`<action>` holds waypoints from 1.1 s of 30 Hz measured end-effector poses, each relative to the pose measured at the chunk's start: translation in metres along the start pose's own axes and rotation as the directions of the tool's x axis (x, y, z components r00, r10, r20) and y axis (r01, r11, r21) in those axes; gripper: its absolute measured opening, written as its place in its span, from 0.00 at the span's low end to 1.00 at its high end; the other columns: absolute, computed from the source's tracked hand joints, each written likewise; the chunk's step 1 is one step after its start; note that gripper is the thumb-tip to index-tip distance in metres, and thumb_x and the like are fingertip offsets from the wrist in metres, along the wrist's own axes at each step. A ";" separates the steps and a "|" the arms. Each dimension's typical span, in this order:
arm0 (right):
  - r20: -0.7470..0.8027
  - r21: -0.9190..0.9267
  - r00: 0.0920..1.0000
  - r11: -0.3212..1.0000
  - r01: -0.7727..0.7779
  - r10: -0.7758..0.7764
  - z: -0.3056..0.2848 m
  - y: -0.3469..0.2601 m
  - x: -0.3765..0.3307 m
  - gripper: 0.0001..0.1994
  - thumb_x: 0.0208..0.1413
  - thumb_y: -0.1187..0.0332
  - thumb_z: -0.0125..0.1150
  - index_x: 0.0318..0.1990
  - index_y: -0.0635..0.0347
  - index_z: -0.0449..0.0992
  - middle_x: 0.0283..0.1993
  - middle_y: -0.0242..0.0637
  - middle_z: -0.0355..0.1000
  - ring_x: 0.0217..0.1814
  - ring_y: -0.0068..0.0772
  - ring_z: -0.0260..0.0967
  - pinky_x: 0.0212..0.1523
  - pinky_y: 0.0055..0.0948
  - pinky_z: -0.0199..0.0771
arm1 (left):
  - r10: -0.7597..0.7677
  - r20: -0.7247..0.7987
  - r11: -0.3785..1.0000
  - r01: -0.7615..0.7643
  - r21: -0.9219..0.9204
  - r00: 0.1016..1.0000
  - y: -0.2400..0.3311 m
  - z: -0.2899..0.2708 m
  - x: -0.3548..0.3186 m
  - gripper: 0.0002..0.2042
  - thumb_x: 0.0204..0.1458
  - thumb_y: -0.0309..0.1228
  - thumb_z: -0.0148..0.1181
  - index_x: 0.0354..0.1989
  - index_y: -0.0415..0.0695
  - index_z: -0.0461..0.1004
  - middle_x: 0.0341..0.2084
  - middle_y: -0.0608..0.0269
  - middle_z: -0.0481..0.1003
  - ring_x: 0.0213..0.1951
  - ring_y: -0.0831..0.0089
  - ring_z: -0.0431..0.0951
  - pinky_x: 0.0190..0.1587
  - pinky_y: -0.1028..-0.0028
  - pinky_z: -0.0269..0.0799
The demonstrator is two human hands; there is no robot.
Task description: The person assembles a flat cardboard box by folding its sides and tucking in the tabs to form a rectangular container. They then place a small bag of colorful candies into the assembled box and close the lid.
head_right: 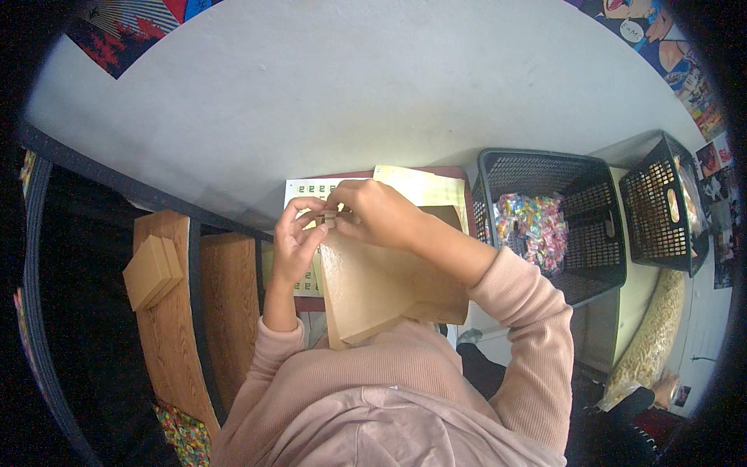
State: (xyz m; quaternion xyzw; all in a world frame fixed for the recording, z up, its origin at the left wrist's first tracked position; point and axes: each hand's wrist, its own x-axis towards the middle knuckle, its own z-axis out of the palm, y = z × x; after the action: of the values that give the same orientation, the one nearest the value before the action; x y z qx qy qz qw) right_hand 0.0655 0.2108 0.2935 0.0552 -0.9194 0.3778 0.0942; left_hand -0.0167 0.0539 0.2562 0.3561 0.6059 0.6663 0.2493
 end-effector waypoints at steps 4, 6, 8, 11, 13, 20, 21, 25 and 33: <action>0.056 0.033 0.995 0.997 0.075 -0.077 -0.005 -0.002 0.006 0.08 0.44 0.74 0.55 0.32 0.69 0.71 0.32 0.44 0.70 0.33 0.40 0.70 0.33 0.31 0.72 | 0.057 0.001 0.997 -0.057 -0.043 0.998 -0.009 -0.006 -0.002 0.09 0.47 0.21 0.51 0.37 0.37 0.63 0.37 0.59 0.66 0.40 0.74 0.70 0.38 0.78 0.72; 0.068 0.069 0.992 0.992 0.102 -0.106 -0.006 0.001 0.009 0.07 0.45 0.74 0.54 0.32 0.69 0.71 0.34 0.44 0.69 0.34 0.40 0.69 0.34 0.31 0.71 | 0.089 -0.089 0.985 -0.101 -0.140 0.992 -0.010 0.000 -0.005 0.08 0.47 0.22 0.52 0.37 0.37 0.64 0.37 0.59 0.66 0.40 0.73 0.70 0.37 0.78 0.71; 0.100 0.102 0.987 0.988 0.119 -0.129 -0.008 0.005 0.011 0.07 0.46 0.75 0.53 0.32 0.69 0.71 0.34 0.45 0.69 0.35 0.40 0.69 0.36 0.32 0.70 | 0.127 -0.138 0.976 -0.148 -0.157 0.982 -0.013 0.003 -0.009 0.07 0.48 0.22 0.52 0.36 0.37 0.64 0.37 0.59 0.65 0.40 0.73 0.70 0.37 0.78 0.72; 0.143 0.123 0.977 0.983 0.140 -0.157 -0.008 0.009 0.015 0.06 0.47 0.76 0.52 0.32 0.70 0.71 0.35 0.45 0.69 0.35 0.40 0.68 0.36 0.32 0.69 | 0.191 -0.175 0.979 -0.199 -0.032 0.966 -0.021 0.002 -0.011 0.06 0.47 0.23 0.53 0.33 0.37 0.66 0.36 0.59 0.65 0.39 0.72 0.70 0.36 0.77 0.72; 0.128 0.100 0.977 0.982 0.161 -0.173 -0.006 0.013 0.017 0.06 0.47 0.76 0.52 0.32 0.70 0.71 0.35 0.44 0.69 0.35 0.40 0.68 0.36 0.32 0.69 | 0.215 -0.235 0.976 -0.199 0.090 0.948 -0.014 0.006 -0.011 0.04 0.46 0.23 0.54 0.30 0.36 0.67 0.34 0.59 0.66 0.37 0.71 0.71 0.34 0.76 0.73; 0.116 0.068 0.980 0.986 0.153 -0.160 -0.005 0.009 0.019 0.05 0.46 0.77 0.52 0.29 0.70 0.71 0.31 0.44 0.70 0.31 0.41 0.68 0.34 0.32 0.68 | 0.311 -0.103 0.765 -0.184 0.617 0.945 0.022 -0.001 -0.005 0.05 0.37 0.20 0.57 0.25 0.38 0.70 0.28 0.59 0.70 0.30 0.68 0.74 0.29 0.72 0.72; 0.109 0.039 0.983 0.988 0.147 -0.151 -0.004 0.008 0.019 0.04 0.46 0.77 0.52 0.29 0.69 0.72 0.30 0.43 0.70 0.31 0.41 0.68 0.34 0.32 0.68 | 0.300 -0.066 0.720 -0.181 0.670 0.952 0.027 -0.004 -0.004 0.06 0.36 0.20 0.58 0.25 0.38 0.70 0.28 0.59 0.70 0.30 0.67 0.74 0.29 0.72 0.71; 0.083 -0.034 0.992 0.995 0.093 -0.090 -0.003 0.001 0.020 0.04 0.45 0.76 0.52 0.26 0.68 0.72 0.29 0.44 0.70 0.29 0.43 0.68 0.33 0.33 0.68 | 0.322 0.086 0.503 -0.247 0.828 0.943 0.035 -0.006 0.001 0.06 0.35 0.22 0.58 0.24 0.40 0.70 0.28 0.63 0.71 0.29 0.64 0.73 0.31 0.70 0.70; 0.130 -0.114 0.991 0.993 -0.002 0.017 0.000 0.003 0.026 0.04 0.43 0.74 0.54 0.25 0.67 0.73 0.27 0.44 0.70 0.28 0.44 0.68 0.31 0.34 0.68 | 0.247 0.183 0.499 -0.286 0.818 0.952 0.040 -0.007 0.009 0.04 0.38 0.23 0.57 0.23 0.39 0.69 0.25 0.59 0.71 0.27 0.60 0.72 0.31 0.67 0.68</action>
State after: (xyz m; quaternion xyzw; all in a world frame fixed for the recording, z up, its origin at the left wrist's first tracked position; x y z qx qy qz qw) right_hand 0.0395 0.2127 0.2969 0.0701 -0.9439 0.3210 0.0347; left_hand -0.0238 0.0508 0.2966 0.5341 0.7817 0.3190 -0.0438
